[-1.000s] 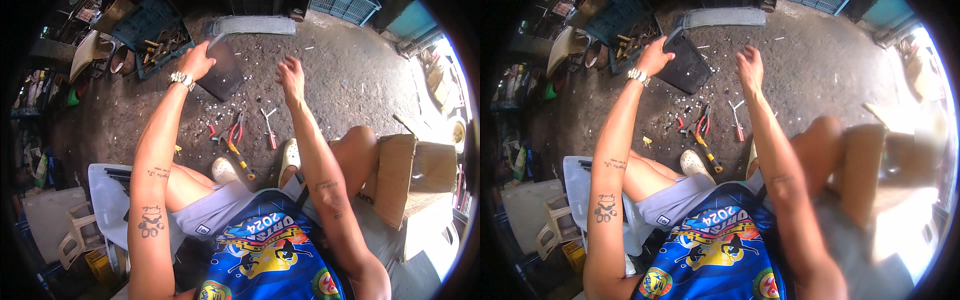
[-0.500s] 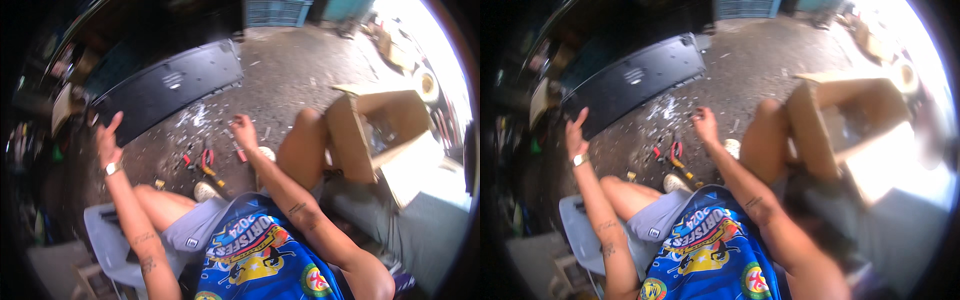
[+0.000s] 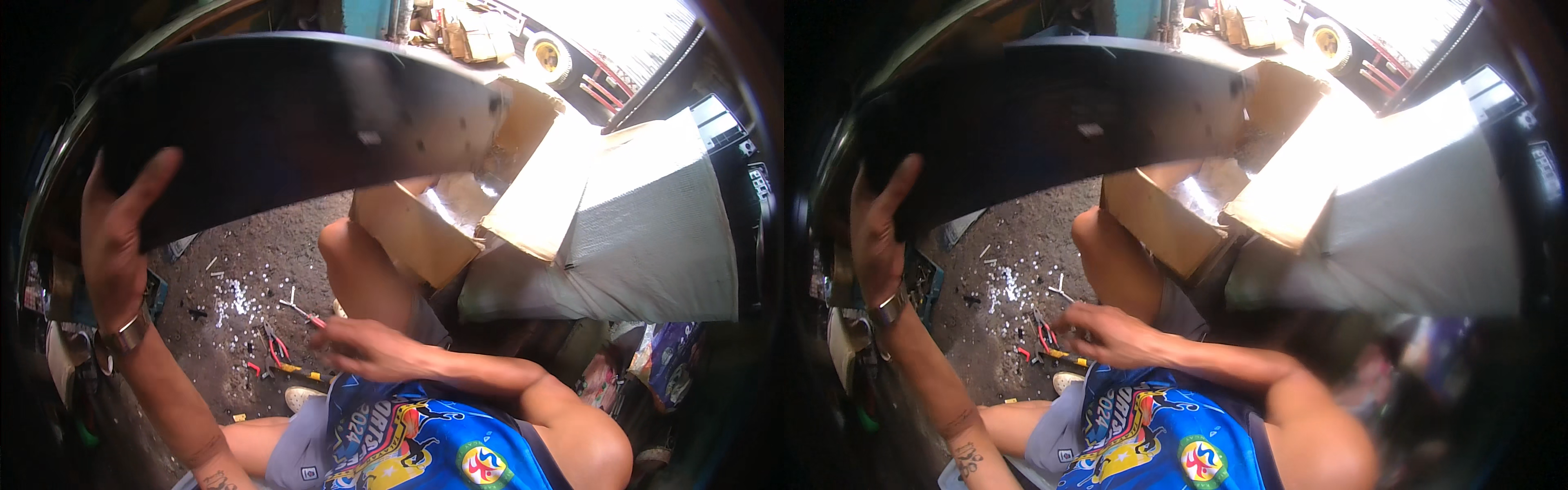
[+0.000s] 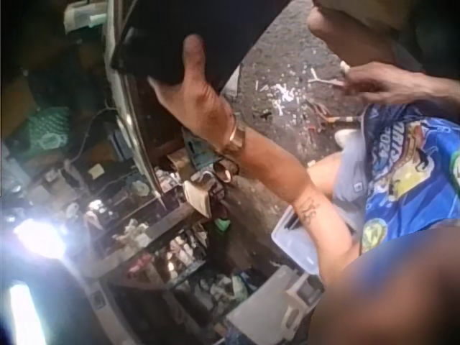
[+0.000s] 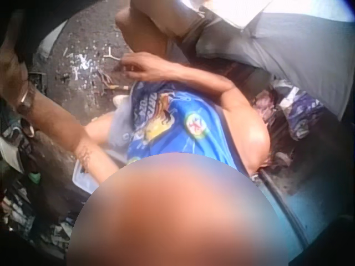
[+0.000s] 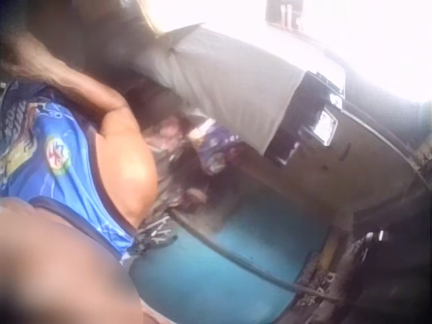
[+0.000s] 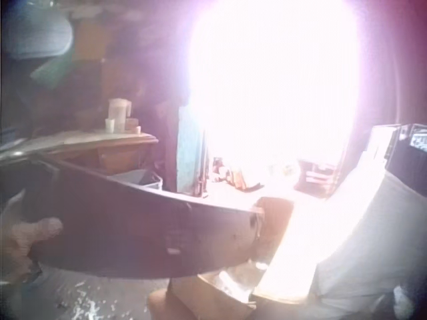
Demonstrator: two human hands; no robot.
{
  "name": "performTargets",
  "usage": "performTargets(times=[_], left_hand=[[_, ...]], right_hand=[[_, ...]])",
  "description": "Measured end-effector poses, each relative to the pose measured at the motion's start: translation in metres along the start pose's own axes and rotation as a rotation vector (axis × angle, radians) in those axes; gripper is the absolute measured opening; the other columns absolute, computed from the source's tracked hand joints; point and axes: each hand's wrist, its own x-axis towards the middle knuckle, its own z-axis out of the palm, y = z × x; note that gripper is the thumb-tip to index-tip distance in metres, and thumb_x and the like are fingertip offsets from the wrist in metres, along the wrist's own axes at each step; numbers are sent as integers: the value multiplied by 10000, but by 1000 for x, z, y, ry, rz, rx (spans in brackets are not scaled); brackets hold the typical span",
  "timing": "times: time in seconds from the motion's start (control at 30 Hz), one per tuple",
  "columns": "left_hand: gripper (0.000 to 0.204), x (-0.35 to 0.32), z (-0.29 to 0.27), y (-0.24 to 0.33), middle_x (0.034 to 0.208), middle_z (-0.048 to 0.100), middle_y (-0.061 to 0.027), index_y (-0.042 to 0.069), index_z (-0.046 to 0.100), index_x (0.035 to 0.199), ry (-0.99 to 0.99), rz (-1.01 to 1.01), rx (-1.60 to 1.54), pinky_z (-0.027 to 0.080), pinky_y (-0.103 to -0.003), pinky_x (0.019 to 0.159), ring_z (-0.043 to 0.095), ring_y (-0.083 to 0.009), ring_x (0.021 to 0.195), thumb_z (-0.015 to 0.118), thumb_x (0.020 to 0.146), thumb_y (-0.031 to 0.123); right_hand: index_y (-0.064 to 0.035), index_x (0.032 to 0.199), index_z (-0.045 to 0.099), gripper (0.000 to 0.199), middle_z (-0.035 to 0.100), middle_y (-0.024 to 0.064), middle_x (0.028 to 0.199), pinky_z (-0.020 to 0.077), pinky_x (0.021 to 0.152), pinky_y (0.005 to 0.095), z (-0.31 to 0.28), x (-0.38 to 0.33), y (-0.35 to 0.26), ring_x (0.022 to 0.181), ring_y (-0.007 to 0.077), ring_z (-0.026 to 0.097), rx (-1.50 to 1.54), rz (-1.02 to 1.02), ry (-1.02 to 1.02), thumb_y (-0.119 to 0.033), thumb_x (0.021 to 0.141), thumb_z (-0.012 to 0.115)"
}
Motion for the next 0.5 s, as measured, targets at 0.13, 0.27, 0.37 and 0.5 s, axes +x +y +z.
performTargets(times=[0.13, 0.27, 0.37, 0.5], left_hand=[[413, 35, 58, 40, 1142, 747, -129, -30, 639, 1286, -196, -97, -183, 591, -301, 904, 734, -170, 996, 777, 914, 86], [458, 57, 77, 53, 1083, 759, -127, -33, 620, 1314, -242, -42, -113, 590, -288, 878, 742, -170, 945, 781, 915, 125], [552, 73, 81, 54, 1170, 734, -154, -27, 575, 1396, -360, -63, -181, 580, -300, 930, 737, -190, 998, 772, 932, 196], [543, 76, 89, 67, 1213, 717, -161, -14, 555, 1427, -325, -47, -184, 581, -314, 935, 728, -196, 1039, 713, 955, 203]], right_hand=[[-49, 1218, 678, 296, 676, 158, 1135, 560, 815, 428, -115, -72, -66, 955, 277, 687, -224, -420, 353, -87, 927, 714], [-102, 1437, 575, 604, 584, 176, 1419, 525, 985, 412, -199, -69, -72, 1209, 299, 621, -861, -168, 905, -287, 907, 796], [-113, 1501, 512, 751, 537, 203, 1475, 462, 1098, 467, -228, -30, -72, 1350, 376, 541, -866, -172, 791, -461, 895, 788], [-137, 1534, 476, 758, 568, 152, 1459, 497, 1058, 426, -238, 25, -76, 1313, 280, 579, -832, -234, 732, -395, 900, 803]])
